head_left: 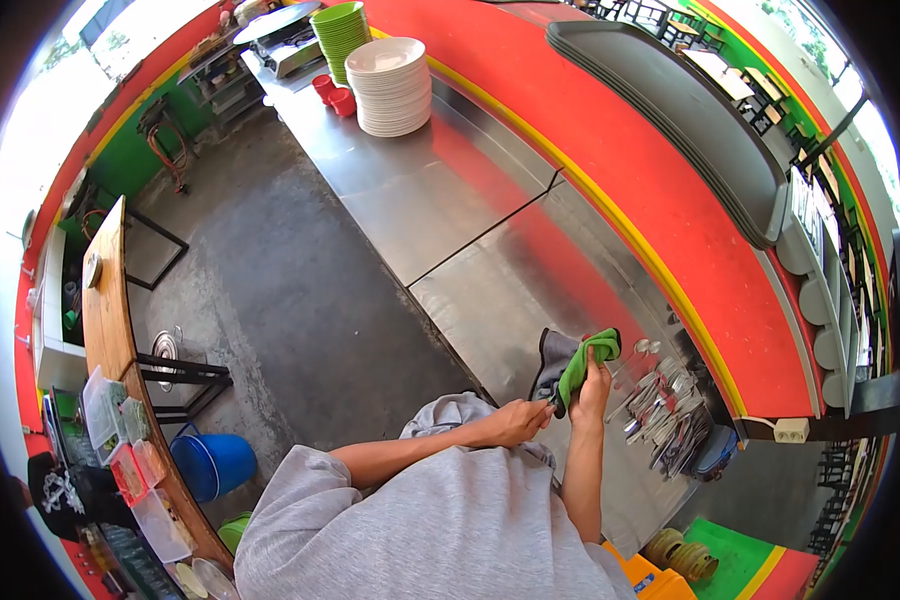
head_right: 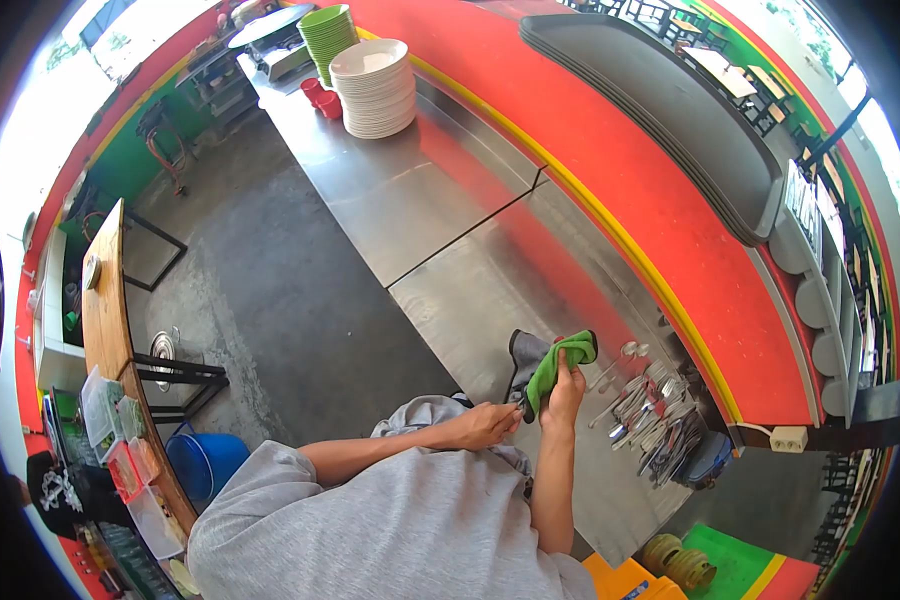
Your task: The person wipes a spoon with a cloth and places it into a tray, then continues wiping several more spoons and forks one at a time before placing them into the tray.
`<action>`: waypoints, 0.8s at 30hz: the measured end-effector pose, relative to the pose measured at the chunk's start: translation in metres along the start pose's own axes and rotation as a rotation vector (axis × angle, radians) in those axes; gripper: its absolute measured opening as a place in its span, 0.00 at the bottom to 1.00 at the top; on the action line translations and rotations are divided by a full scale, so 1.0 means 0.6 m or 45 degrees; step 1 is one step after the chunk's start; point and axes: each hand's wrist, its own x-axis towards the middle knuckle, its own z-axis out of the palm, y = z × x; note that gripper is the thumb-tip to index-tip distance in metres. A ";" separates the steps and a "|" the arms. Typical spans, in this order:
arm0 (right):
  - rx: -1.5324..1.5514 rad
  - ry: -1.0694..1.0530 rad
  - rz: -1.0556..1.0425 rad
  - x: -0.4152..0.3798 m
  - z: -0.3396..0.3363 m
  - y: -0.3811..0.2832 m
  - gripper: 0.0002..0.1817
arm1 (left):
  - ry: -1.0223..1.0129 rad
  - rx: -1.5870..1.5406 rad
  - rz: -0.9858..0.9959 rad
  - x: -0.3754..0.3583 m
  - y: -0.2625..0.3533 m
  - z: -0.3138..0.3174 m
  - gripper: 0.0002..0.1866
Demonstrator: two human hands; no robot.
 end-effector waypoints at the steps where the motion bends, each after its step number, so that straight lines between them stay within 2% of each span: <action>1: 0.019 0.002 0.044 0.000 0.006 -0.004 0.11 | 0.056 0.063 0.074 -0.006 -0.006 0.003 0.17; 4: 0.087 -0.020 0.171 0.009 0.014 -0.003 0.10 | 0.082 0.089 -0.017 -0.020 -0.019 0.007 0.18; 7: 0.042 -0.062 0.161 0.006 0.025 0.008 0.10 | 0.122 0.082 -0.116 -0.030 -0.018 0.006 0.19; 10: -0.031 -0.082 0.088 -0.008 0.036 0.021 0.09 | 0.174 0.132 -0.107 -0.042 -0.017 0.012 0.21; 14: -0.093 -0.083 0.032 -0.034 0.055 0.027 0.08 | 0.275 0.060 -0.085 -0.047 -0.030 0.021 0.18; 17: -0.340 -0.183 -0.069 -0.052 0.048 0.048 0.09 | 0.332 0.041 -0.067 -0.045 -0.037 0.022 0.15; 19: -0.400 -0.177 -0.002 -0.064 0.035 0.072 0.08 | 0.399 0.077 -0.080 -0.040 -0.048 0.024 0.14; 22: -0.363 -0.192 0.003 -0.076 0.021 0.081 0.07 | 0.408 -0.031 -0.041 -0.047 -0.049 0.029 0.12; 24: -0.342 -0.144 0.011 -0.070 0.012 0.078 0.08 | 0.315 -0.091 -0.080 -0.041 -0.048 0.022 0.12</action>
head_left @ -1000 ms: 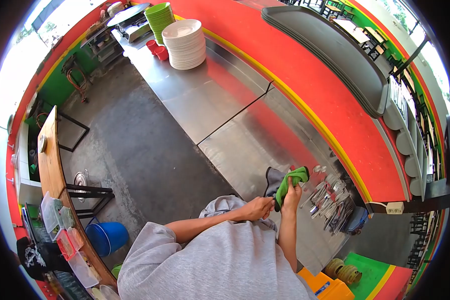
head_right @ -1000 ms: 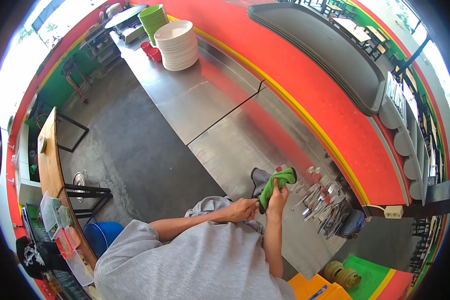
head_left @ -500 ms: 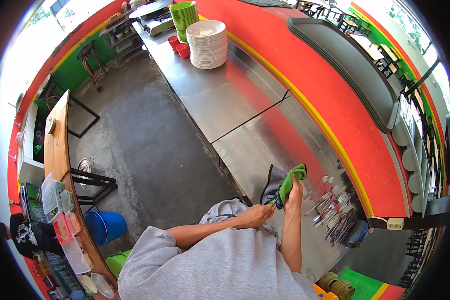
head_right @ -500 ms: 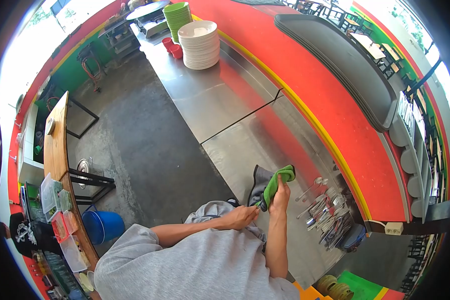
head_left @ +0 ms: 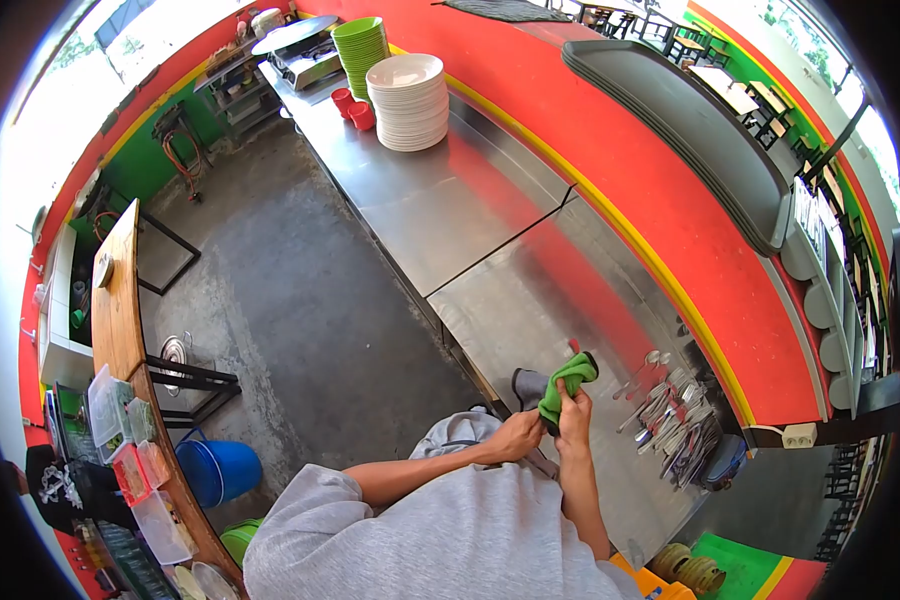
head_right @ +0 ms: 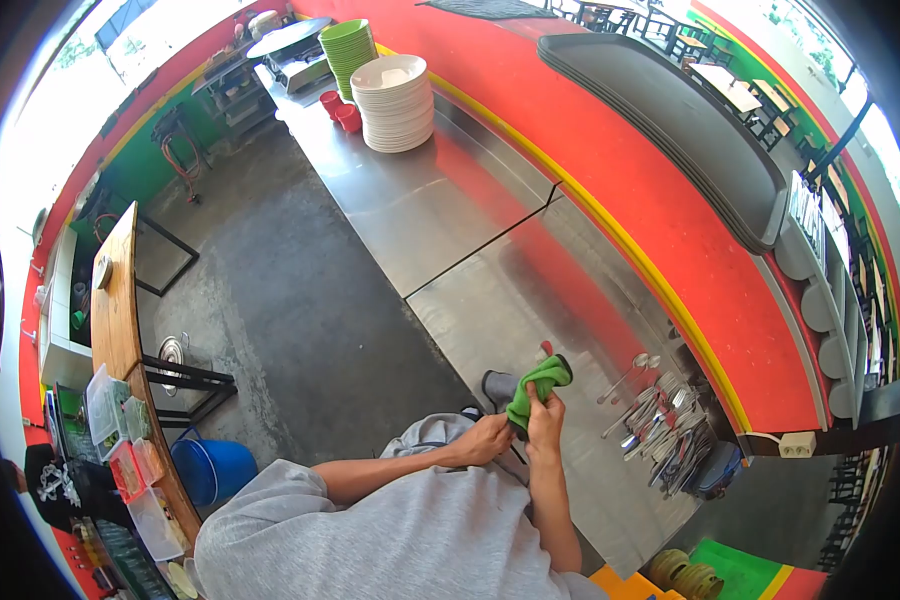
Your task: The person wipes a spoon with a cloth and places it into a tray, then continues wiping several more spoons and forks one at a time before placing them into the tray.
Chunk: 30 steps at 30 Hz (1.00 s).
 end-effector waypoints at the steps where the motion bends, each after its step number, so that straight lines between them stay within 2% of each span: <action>1: 0.009 0.023 0.007 0.003 -0.007 -0.002 0.08 | -0.046 -0.028 -0.025 0.005 0.002 0.000 0.12; 2: 0.056 0.008 0.024 0.006 -0.014 -0.004 0.08 | -0.056 -0.001 0.045 0.011 -0.008 0.003 0.12; 5: 0.111 -0.010 0.011 0.006 -0.020 -0.030 0.08 | -0.160 -0.105 -0.033 0.015 -0.002 0.002 0.14; 10: 0.114 0.059 -0.071 0.026 -0.027 -0.047 0.09 | -0.160 -0.056 0.015 -0.004 0.030 -0.002 0.14; 14: -0.145 0.001 -0.033 0.002 0.002 -0.051 0.09 | -0.109 -0.159 0.031 -0.011 0.014 0.005 0.16; 17: -0.230 -0.121 -0.171 -0.003 0.009 -0.003 0.08 | -0.089 -0.120 -0.123 -0.010 -0.016 0.001 0.15; 20: -0.221 -0.136 -0.177 -0.007 0.007 0.009 0.07 | -0.137 -0.240 -0.202 -0.021 -0.004 -0.010 0.14; 23: -0.241 -0.125 -0.217 -0.010 0.009 -0.001 0.07 | -0.155 -0.233 -0.098 -0.015 0.011 -0.024 0.11; 26: -0.231 -0.066 -0.250 -0.013 0.006 -0.018 0.09 | 0.190 -0.110 -0.039 -0.010 0.034 -0.035 0.11; 29: -0.361 -0.049 -0.341 -0.014 -0.006 -0.016 0.12 | 0.611 -0.224 -0.132 0.014 0.016 -0.055 0.12; 30: -0.436 -0.058 -0.399 -0.016 -0.006 -0.012 0.12 | 0.702 -0.270 -0.059 0.023 0.025 -0.060 0.15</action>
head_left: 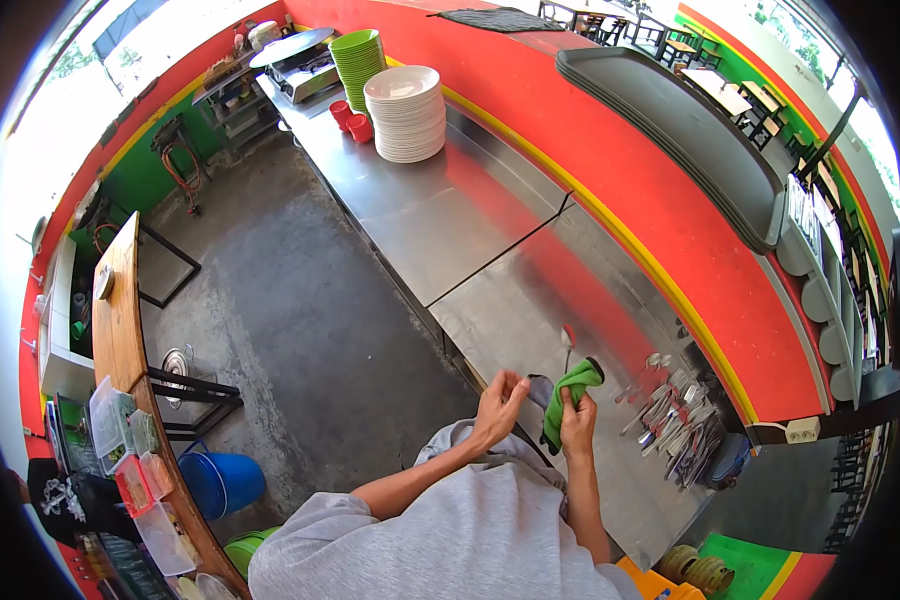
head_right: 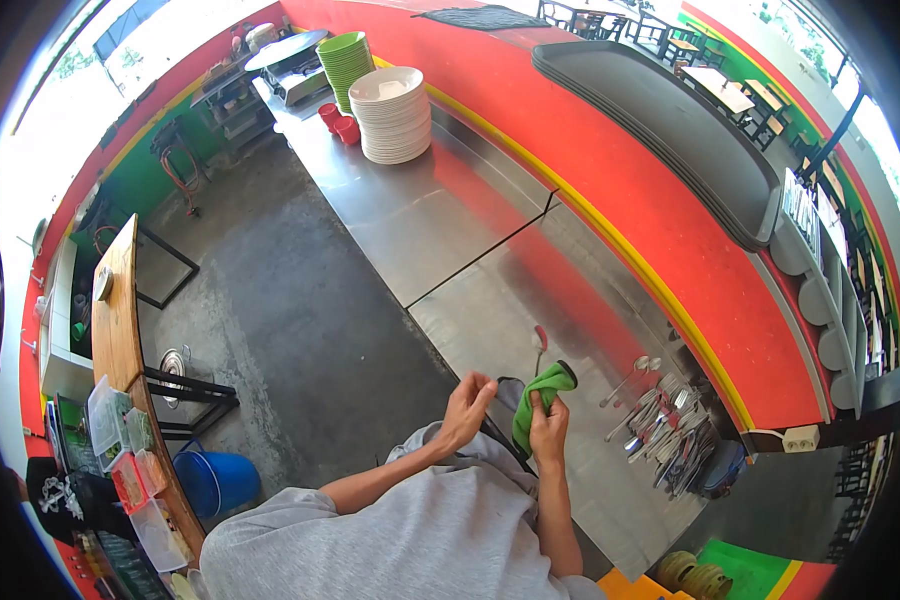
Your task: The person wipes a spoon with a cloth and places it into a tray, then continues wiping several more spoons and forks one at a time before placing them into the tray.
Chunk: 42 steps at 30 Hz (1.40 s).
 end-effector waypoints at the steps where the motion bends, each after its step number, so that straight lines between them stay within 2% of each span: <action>1: -0.075 -0.011 -0.056 -0.004 0.001 0.003 0.12 | 0.043 0.062 0.178 0.005 0.009 0.006 0.15; 3: -0.120 -0.064 -0.109 -0.012 0.011 0.009 0.12 | 0.133 0.183 0.535 0.012 0.029 0.019 0.14; 4: -0.143 -0.092 -0.136 -0.017 0.017 0.010 0.12 | 0.072 0.222 0.642 0.016 0.026 0.025 0.15; 8: -0.156 -0.075 -0.145 -0.024 0.036 0.002 0.12 | -0.164 0.050 0.090 0.007 0.009 0.035 0.20; 14: -0.182 -0.123 -0.073 -0.042 0.032 -0.015 0.12 | -0.029 -0.029 0.002 -0.014 0.006 0.050 0.21; 24: -0.186 -0.130 -0.051 -0.053 0.021 -0.007 0.11 | 0.087 0.092 -0.056 -0.016 -0.007 0.063 0.21; 29: -0.229 -0.135 -0.051 -0.056 0.013 -0.008 0.11 | 0.063 0.055 -0.072 -0.010 -0.019 0.065 0.21; 32: -0.231 -0.133 -0.025 -0.070 0.005 -0.004 0.10 | 0.120 0.001 0.039 -0.003 -0.025 0.070 0.21; 38: -0.245 -0.138 0.045 -0.077 -0.003 -0.025 0.10 | 0.023 -0.038 -0.152 0.004 0.003 0.066 0.21; 42: -0.227 -0.149 0.059 -0.088 -0.007 -0.037 0.09 | 0.149 -0.099 -0.045 0.022 -0.006 0.075 0.22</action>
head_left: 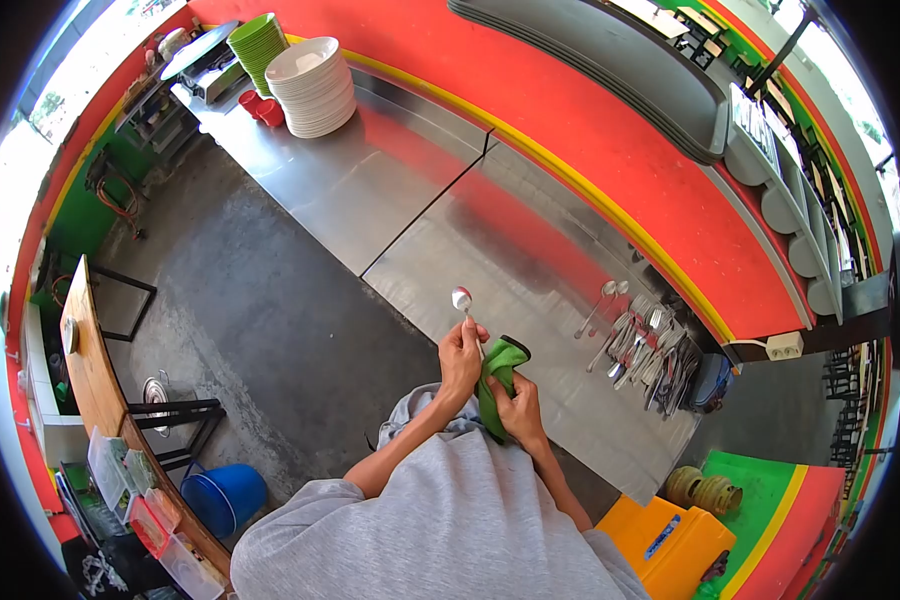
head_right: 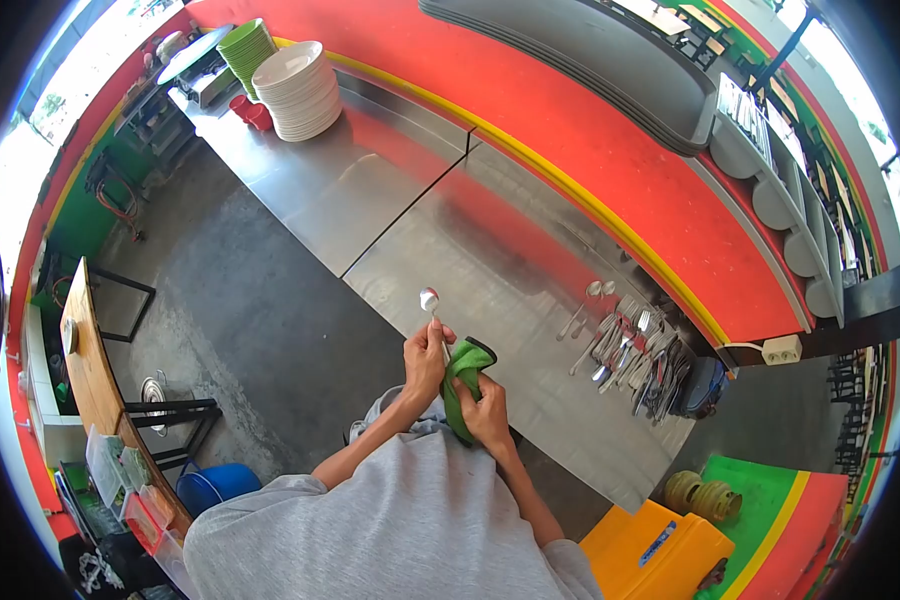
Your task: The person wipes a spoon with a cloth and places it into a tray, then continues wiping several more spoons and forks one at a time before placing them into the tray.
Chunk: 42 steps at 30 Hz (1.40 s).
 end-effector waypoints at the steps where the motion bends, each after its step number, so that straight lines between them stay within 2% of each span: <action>1: -0.020 0.000 -0.001 -0.004 -0.003 -0.004 0.09 | 0.011 -0.013 -0.003 0.004 -0.007 0.000 0.22; 4: -0.153 0.018 -0.141 -0.033 -0.012 0.029 0.09 | 0.162 0.063 0.025 0.043 -0.004 -0.023 0.23; 5: -0.207 0.026 -0.212 -0.043 -0.015 0.049 0.09 | 0.225 -0.261 -0.110 0.067 0.025 -0.031 0.21; 6: -0.067 0.124 -0.048 -0.048 -0.019 0.063 0.10 | 0.237 -0.430 -0.060 0.097 0.027 -0.045 0.20; 7: 0.070 0.219 0.121 -0.057 -0.025 0.078 0.10 | 0.135 -0.670 -0.045 0.117 0.026 -0.052 0.19; 8: 0.202 0.314 0.294 -0.065 -0.033 0.086 0.11 | -0.011 -0.670 -0.096 0.118 0.038 -0.051 0.19; 9: 0.334 0.385 0.328 -0.063 -0.043 0.094 0.11 | -0.158 -0.677 -0.142 0.115 0.048 -0.047 0.18; 11: 0.609 0.544 0.373 -0.035 -0.064 0.102 0.11 | -0.394 -0.625 -0.274 0.089 0.042 -0.031 0.19; 15: 1.096 0.587 0.225 0.017 -0.083 0.075 0.13 | -0.831 -0.645 -0.611 0.036 0.030 0.003 0.20; 18: 1.080 0.598 0.182 0.048 -0.072 0.059 0.14 | -0.972 -0.545 -0.831 0.001 0.050 0.025 0.20; 21: 1.164 0.332 0.164 0.058 -0.072 0.070 0.15 | -1.094 -0.549 -1.053 -0.016 0.053 0.035 0.20; 22: 1.134 0.339 0.201 0.055 -0.074 0.019 0.15 | -1.126 -0.550 -1.107 -0.019 0.053 0.035 0.20; 26: 0.979 0.420 0.185 0.073 -0.076 0.000 0.10 | -1.144 -0.569 -1.242 -0.025 0.065 0.031 0.18; 29: 0.867 0.405 0.148 0.082 -0.089 -0.012 0.10 | -1.169 -0.458 -1.050 -0.028 0.047 0.031 0.18; 30: 0.701 0.540 0.094 0.095 -0.090 -0.009 0.10 | -1.181 -0.347 -0.893 -0.035 0.052 0.033 0.19; 33: 0.643 0.689 -0.020 0.117 -0.101 -0.005 0.10 | -1.137 -0.044 -0.464 -0.053 0.063 0.030 0.19; 35: 0.631 0.649 0.070 0.118 -0.090 -0.005 0.12 | -1.028 0.112 -0.236 -0.052 0.058 0.028 0.20; 40: 0.585 0.556 0.188 0.107 -0.064 0.017 0.14 | -0.860 0.062 -0.322 -0.063 0.016 0.015 0.20; 42: 0.433 0.491 0.105 0.089 -0.030 0.040 0.14 | -0.785 0.070 -0.317 -0.059 0.003 0.012 0.20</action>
